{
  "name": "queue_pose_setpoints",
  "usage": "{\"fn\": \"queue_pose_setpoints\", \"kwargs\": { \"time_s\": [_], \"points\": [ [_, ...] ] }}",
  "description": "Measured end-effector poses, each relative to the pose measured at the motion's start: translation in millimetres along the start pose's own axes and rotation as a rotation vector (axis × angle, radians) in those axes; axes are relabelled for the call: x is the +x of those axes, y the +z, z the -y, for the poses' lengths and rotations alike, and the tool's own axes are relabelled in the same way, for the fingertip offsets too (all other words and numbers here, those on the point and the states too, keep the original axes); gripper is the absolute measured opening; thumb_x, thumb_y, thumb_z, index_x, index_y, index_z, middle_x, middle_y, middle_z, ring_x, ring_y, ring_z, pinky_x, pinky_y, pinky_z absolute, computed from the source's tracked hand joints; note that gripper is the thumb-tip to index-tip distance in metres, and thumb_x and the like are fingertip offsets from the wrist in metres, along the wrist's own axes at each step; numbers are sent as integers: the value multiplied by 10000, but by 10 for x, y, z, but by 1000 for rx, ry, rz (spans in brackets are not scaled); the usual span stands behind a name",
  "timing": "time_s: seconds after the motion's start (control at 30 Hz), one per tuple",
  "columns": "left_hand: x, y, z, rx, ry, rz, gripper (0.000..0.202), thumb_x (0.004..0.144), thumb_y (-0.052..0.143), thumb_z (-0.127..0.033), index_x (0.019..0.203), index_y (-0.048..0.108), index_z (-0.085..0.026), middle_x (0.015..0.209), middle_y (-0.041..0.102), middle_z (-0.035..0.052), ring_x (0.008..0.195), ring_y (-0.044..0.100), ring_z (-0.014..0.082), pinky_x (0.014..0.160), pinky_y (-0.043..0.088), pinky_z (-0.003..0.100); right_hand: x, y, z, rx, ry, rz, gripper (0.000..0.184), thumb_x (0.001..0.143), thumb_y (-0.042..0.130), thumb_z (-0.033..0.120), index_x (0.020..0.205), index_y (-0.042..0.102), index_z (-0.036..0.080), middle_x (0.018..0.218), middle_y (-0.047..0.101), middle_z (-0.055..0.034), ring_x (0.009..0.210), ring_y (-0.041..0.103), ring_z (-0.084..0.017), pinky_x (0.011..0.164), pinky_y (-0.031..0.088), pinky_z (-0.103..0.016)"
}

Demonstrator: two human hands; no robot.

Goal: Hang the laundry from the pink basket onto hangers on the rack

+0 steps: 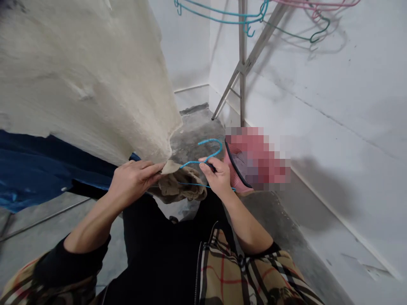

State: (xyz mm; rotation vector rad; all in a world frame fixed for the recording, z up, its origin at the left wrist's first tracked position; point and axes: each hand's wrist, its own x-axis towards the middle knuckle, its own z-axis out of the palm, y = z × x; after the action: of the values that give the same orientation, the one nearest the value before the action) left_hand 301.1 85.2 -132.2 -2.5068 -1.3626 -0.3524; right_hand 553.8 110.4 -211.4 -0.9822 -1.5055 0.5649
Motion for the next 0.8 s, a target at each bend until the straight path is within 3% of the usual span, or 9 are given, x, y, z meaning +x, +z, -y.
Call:
{"fn": "queue_pose_setpoints", "kwargs": {
  "time_s": [0.13, 0.17, 0.23, 0.3, 0.4, 0.5, 0.63, 0.8],
  "points": [
    [-41, -29, -11, 30, -106, -93, 297, 982, 467, -394, 1070, 726, -280, 779, 724, 17, 668, 637, 171, 595, 368, 301, -332, 43, -84, -287, -143, -331, 214, 869, 640, 334, 1049, 648, 220, 968, 614, -74, 967, 593, -210, 861, 509, -398],
    [-46, -43, -8, 32, -140, -104, 284, 976, 480, -387, 1068, 729, -289, 783, 724, 17, 669, 636, 171, 596, 366, 301, -447, 74, -121, -308, -162, -337, 175, 870, 635, 306, 1024, 639, 223, 941, 600, -68, 951, 587, -206, 851, 509, -394],
    [-50, -63, -4, 19, -198, -105, 265, 964, 502, -382, 1065, 734, -304, 772, 716, 17, 662, 629, 170, 599, 367, 298, -661, 172, -226, -295, -156, -227, 113, 862, 640, 274, 964, 627, 226, 889, 589, -51, 900, 584, -195, 820, 512, -375],
    [-46, -68, -12, -16, -232, -92, 263, 957, 512, -399, 1062, 737, -312, 754, 705, 15, 652, 622, 165, 602, 374, 292, -811, 305, -374, -268, -26, -99, 160, 837, 667, 298, 967, 626, 215, 937, 611, -66, 930, 584, -207, 852, 506, -389],
    [-41, -61, -38, -86, -236, -78, 284, 956, 509, -433, 1053, 741, -302, 741, 698, 11, 661, 626, 160, 604, 389, 280, -880, 489, -628, -155, 361, -21, 387, 743, 725, 350, 1079, 624, 187, 1060, 638, -103, 982, 586, -242, 907, 483, -431],
    [-68, -81, -24, -134, -238, -58, 306, 956, 503, -441, 1053, 739, -272, 752, 701, 13, 695, 645, 167, 608, 407, 277, -843, 540, -810, 133, 648, 42, 364, 676, 711, 321, 1009, 664, 185, 992, 678, -67, 943, 605, -229, 915, 475, -405],
    [-198, -121, 130, -169, -251, -39, 330, 944, 504, -471, 1105, 721, -280, 827, 728, 30, 754, 670, 197, 654, 448, 296, -768, 371, -875, 300, 733, -8, 317, 725, 647, 372, 981, 658, 185, 959, 707, -46, 916, 639, -200, 866, 506, -351],
    [-431, -45, 365, -346, -211, 98, 432, 906, 521, -556, 1206, 663, -280, 969, 739, 77, 860, 681, 237, 756, 497, 329, -670, -5, -881, 687, 934, -173, 370, 576, 763, 333, 912, 667, 212, 869, 738, -23, 790, 684, -201, 741, 563, -348]
  ]
}}
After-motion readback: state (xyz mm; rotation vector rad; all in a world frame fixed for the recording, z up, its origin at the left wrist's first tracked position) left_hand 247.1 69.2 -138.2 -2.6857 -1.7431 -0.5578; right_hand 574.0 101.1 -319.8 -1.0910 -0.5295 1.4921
